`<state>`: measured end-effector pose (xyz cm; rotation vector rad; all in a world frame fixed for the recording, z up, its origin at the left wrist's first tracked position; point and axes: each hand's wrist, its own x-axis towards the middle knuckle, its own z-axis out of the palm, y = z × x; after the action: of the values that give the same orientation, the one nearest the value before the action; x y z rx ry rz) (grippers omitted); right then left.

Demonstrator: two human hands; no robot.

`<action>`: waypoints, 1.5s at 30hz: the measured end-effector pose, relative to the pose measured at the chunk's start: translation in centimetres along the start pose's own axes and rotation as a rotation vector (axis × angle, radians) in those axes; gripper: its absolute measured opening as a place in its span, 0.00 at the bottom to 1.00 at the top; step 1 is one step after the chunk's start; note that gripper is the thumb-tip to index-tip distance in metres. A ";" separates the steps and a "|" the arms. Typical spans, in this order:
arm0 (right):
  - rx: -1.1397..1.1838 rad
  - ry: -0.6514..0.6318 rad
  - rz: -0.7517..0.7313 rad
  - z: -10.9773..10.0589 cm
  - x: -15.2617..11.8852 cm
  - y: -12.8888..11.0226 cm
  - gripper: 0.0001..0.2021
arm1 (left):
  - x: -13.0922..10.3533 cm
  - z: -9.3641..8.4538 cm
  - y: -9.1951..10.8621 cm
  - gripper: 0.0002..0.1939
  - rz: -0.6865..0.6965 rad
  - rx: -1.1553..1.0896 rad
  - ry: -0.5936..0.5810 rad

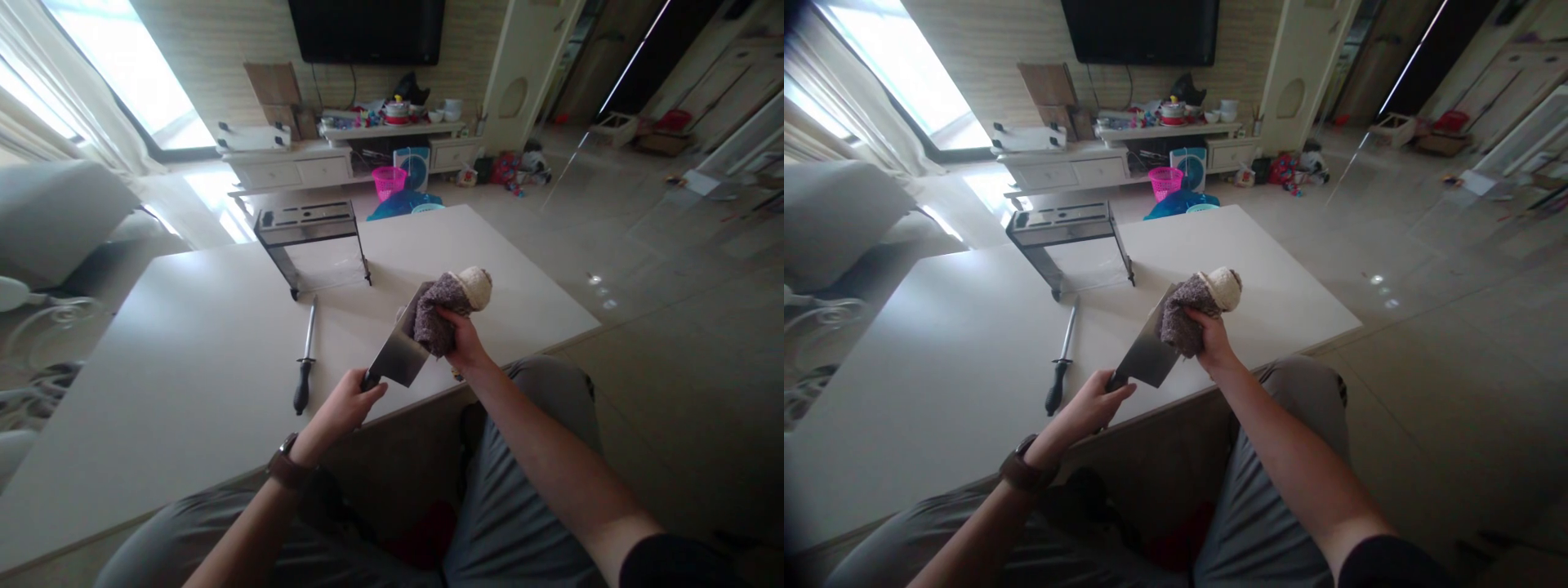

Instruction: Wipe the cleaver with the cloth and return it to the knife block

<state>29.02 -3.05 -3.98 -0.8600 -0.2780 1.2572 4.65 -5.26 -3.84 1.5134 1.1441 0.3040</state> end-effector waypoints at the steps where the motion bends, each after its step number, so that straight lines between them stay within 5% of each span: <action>1: 0.002 0.003 -0.001 0.0 0.0 0.0 0.15 | 0.0 0.0 0.0 0.16 -0.003 -0.004 -0.004; 20: -0.125 -0.155 0.109 1.0 -2.8 2.9 0.24 | 0.6 0.7 0.3 0.14 0.010 -0.366 0.080; 45: -0.293 -0.207 0.153 0.4 -3.8 5.7 0.27 | 0.7 0.4 0.7 0.12 0.071 -0.321 0.097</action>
<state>23.50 -6.00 -6.73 -1.0157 -0.5817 1.4735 5.58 -4.90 -3.62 1.2672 1.0603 0.5869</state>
